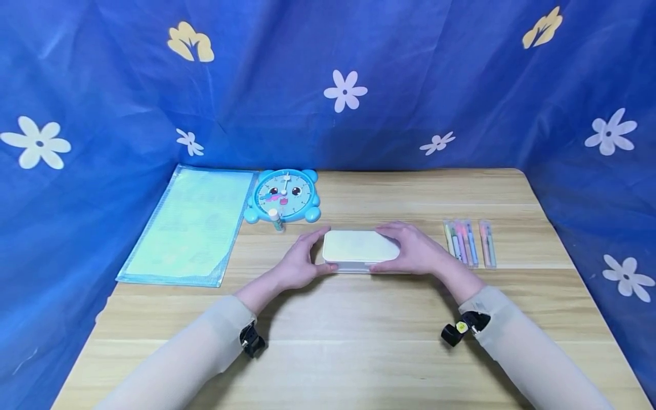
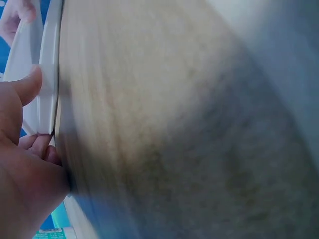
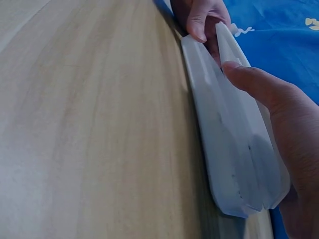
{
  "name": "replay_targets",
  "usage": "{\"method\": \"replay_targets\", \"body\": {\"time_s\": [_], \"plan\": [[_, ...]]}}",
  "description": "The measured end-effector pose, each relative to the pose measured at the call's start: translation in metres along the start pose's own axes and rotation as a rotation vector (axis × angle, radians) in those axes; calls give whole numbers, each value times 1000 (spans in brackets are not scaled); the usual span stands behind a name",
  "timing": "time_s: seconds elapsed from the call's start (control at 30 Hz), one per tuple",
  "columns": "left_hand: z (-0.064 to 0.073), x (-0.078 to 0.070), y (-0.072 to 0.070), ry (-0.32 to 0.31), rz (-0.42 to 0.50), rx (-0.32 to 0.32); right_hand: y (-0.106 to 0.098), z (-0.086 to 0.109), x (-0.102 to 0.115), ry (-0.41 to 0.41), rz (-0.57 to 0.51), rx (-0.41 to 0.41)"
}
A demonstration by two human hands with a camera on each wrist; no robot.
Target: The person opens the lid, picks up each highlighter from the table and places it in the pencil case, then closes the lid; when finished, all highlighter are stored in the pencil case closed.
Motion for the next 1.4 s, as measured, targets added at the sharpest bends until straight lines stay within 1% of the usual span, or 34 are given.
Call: {"method": "replay_targets", "body": {"time_s": [0.17,0.3,0.4,0.5,0.6,0.67,0.83,0.9,0.97,1.07,1.2,1.3,1.4], "plan": [[-2,-2,2,-2,-14,3,-7,7,-1,-8,15,-22],[-1,-3,3,-4,-17,-5,-15,15,-4,-37,21,-78],[-1,-1,2,4,-22,-12,-20,21,-8,-83,18,-144],[-1,1,0,15,-26,-17,-25,26,-13,-154,15,-211],[-1,2,-1,17,-21,-17,-27,30,-18,-200,6,-248],[-1,3,-1,15,-17,-15,-28,31,-19,-200,-2,-249],[-1,1,-1,13,-19,-10,-30,33,-21,-164,-32,-234],[-1,0,-1,15,-25,-9,-33,34,-22,-157,-57,-246],[-1,0,0,18,-23,-7,-35,35,-25,-158,-80,-271],[-1,0,0,19,-19,-3,-39,34,-27,-179,-107,-320],[-2,1,1,37,-23,-12,-43,30,-30,-187,-113,-393],[-2,1,1,50,-45,-23,-45,26,-32,-163,-126,-436],[-1,1,2,58,-68,-32,-46,23,-33,-132,-163,-458]]}}
Point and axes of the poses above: each hand's wrist, its own z-axis away from the middle knuckle, its own y-axis out of the palm, x = y × z, the point moved 2 cm from there along -z, towards the middle knuckle, and after that the axes turned 13 degrees about x, right-handed, at the moved point
